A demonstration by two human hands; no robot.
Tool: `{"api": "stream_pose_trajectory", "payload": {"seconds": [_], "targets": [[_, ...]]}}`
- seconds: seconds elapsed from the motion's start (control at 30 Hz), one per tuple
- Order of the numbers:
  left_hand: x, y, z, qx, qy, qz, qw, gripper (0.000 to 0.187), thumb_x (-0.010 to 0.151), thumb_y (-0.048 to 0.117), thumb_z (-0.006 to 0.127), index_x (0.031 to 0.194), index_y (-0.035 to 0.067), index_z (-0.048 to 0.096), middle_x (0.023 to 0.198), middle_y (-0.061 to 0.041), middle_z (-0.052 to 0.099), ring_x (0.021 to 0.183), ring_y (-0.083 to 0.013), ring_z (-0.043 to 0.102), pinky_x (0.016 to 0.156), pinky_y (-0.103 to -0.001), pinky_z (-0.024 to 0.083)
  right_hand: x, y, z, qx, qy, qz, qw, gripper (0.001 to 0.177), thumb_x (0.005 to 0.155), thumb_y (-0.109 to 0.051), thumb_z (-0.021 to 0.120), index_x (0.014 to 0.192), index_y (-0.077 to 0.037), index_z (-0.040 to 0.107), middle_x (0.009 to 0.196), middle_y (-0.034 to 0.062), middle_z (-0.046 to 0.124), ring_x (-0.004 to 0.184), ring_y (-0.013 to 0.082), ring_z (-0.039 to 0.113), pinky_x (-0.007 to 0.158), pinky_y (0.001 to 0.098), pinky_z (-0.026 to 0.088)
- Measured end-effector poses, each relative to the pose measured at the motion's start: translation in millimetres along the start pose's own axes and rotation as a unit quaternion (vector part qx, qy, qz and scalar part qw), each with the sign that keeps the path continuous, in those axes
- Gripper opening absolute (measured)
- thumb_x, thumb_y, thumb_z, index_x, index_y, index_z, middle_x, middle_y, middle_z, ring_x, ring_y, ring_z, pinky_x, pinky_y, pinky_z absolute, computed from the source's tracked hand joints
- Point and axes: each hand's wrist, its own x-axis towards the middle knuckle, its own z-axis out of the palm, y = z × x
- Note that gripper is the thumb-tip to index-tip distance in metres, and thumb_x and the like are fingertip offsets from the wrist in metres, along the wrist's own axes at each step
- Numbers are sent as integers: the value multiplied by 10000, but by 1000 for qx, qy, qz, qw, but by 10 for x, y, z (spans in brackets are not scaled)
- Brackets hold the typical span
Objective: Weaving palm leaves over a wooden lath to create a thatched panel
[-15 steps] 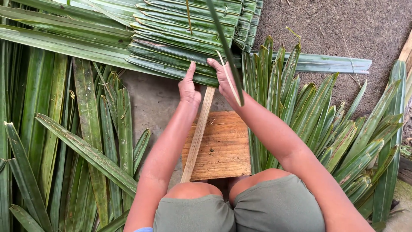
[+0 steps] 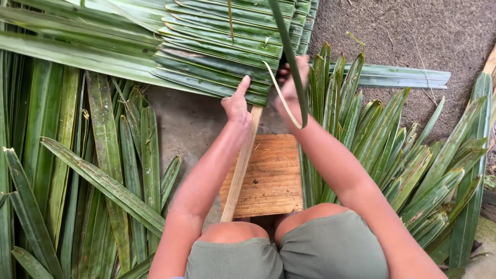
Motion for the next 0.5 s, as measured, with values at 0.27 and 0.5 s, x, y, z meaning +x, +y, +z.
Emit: {"api": "stream_pose_trajectory", "payload": {"seconds": [0.27,0.5], "targets": [[102,4,-85,4,-13,7,1000,718,552,143,1028,1091,-107,624,968,-194,668,943,-271,704,888,-389,540,-237,210,-56,-59,-83,-46,994,557,1040,-516,612,1425,-163,418,1217,56,473,1071,155,518,896,256,438],[253,-78,-143,-67,-61,28,995,467,591,13,1000,980,-45,749,885,-166,752,811,-256,766,728,-403,618,192,415,-116,-87,-264,239,930,388,691,-83,910,1020,9,727,881,137,728,801,281,763,746,472,626]]}}
